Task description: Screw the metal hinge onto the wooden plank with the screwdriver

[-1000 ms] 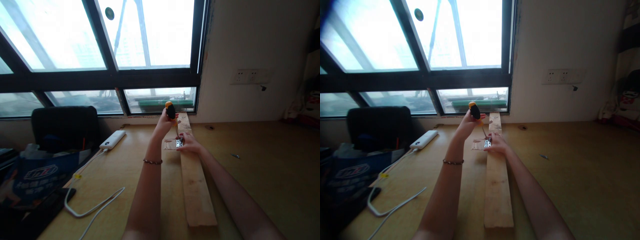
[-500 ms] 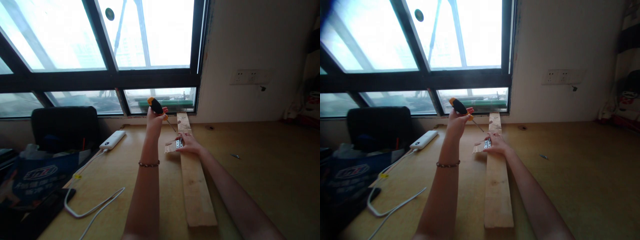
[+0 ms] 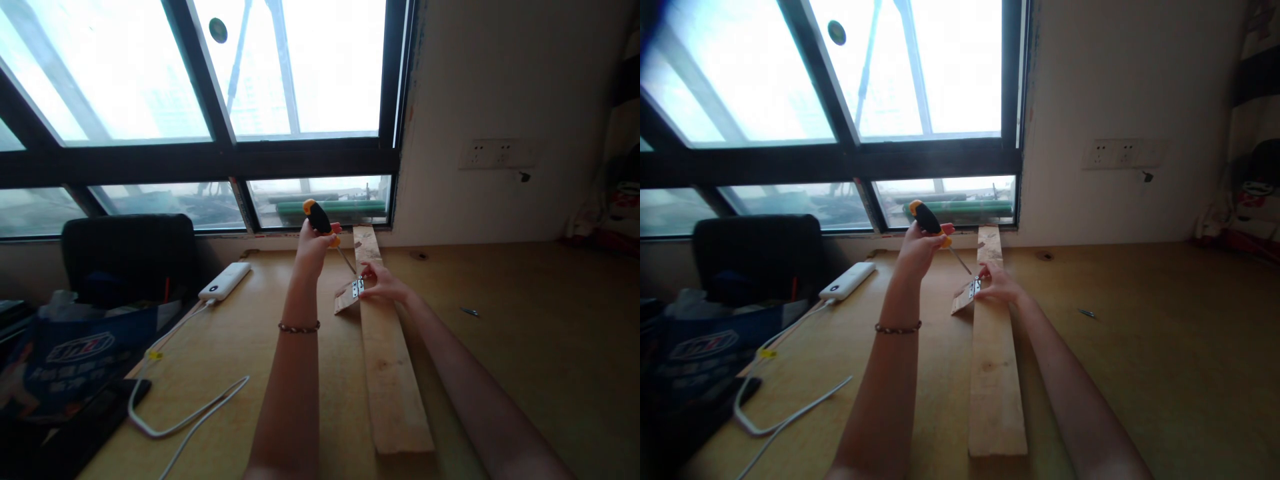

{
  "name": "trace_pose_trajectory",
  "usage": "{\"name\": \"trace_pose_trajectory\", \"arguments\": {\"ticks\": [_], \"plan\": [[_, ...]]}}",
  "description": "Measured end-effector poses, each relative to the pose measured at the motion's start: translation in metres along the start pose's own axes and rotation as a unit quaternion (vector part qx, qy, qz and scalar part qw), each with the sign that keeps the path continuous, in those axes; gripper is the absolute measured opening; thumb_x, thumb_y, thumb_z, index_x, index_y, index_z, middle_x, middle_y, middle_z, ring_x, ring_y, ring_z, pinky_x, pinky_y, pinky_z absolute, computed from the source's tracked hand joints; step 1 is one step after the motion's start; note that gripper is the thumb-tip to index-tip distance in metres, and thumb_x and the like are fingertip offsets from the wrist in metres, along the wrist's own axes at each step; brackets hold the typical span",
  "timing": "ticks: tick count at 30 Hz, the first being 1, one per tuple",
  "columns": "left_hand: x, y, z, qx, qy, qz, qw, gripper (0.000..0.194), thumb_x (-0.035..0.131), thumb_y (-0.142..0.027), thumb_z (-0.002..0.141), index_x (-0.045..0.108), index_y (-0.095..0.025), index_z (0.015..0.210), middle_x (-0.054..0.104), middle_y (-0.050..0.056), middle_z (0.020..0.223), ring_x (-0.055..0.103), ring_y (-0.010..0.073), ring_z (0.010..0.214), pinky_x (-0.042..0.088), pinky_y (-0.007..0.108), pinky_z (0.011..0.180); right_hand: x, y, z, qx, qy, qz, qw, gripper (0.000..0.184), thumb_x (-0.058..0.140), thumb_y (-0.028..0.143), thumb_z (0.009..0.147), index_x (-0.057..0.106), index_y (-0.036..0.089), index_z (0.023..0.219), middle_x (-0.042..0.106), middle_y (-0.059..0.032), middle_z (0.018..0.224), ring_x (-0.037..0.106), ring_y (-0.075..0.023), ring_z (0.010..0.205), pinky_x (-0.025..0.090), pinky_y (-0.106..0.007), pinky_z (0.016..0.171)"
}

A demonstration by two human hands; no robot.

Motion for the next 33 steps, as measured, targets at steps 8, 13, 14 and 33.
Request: {"name": "trace_pose_trajectory", "arguments": {"ticks": [8, 13, 14, 33], "plan": [[0.01, 0.009, -0.001, -0.007, 0.012, -0.009, 1.0, 0.043, 0.057, -0.004, 0.051, 0.041, -0.018, 0.088, 0.062, 0.006, 0.083, 0.063, 0.0226, 0.083, 0.046, 0.038, 0.076, -0.001, -0.003, 0.001, 0.016, -0.003, 0.005, 1.0, 0.08, 0.079, 0.038, 0.046, 0.044, 0.015, 0.114, 0.061, -0.0039, 0.088, 0.058, -0.0168, 0.081, 0.046, -0.033, 0.077], [0.014, 0.014, 0.0, -0.009, 0.019, -0.009, 1.0, 0.043, 0.057, -0.005, 0.051, 0.041, -0.018, 0.088, 0.062, 0.004, 0.081, 0.062, 0.0218, 0.083, 0.046, 0.038, 0.075, -0.002, -0.003, 0.001, 0.017, -0.003, -0.01, 1.0, 0.079, 0.079, 0.038, 0.047, 0.044, 0.016, 0.114, 0.062, -0.0033, 0.088, 0.057, -0.0172, 0.081, 0.045, -0.033, 0.077], [0.014, 0.015, 0.0, -0.009, 0.02, -0.009, 1.0, 0.043, 0.057, -0.005, 0.051, 0.041, -0.018, 0.088, 0.062, 0.004, 0.081, 0.062, 0.0216, 0.083, 0.046, 0.037, 0.074, -0.002, -0.003, 0.001, 0.017, -0.003, -0.011, 1.0, 0.079, 0.079, 0.037, 0.047, 0.044, 0.017, 0.114, 0.062, -0.0032, 0.088, 0.057, -0.0173, 0.081, 0.045, -0.033, 0.076], [0.028, 0.013, -0.001, 0.052, 0.065, 0.128, 0.988, 0.043, 0.071, -0.015, 0.049, 0.05, -0.018, 0.087, 0.059, -0.002, 0.071, 0.06, 0.0147, 0.068, 0.049, 0.028, 0.062, -0.001, -0.001, 0.0, 0.014, 0.002, -0.008, 1.0, 0.077, 0.078, 0.038, 0.048, 0.044, 0.017, 0.114, 0.061, -0.0029, 0.087, 0.057, -0.0166, 0.079, 0.045, -0.032, 0.074]]}}
Point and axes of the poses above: each hand's wrist, its own z-axis towards the middle knuckle, its own x-axis out of the palm, y = z × x, the point moved 9 cm from there along z, towards the middle knuckle
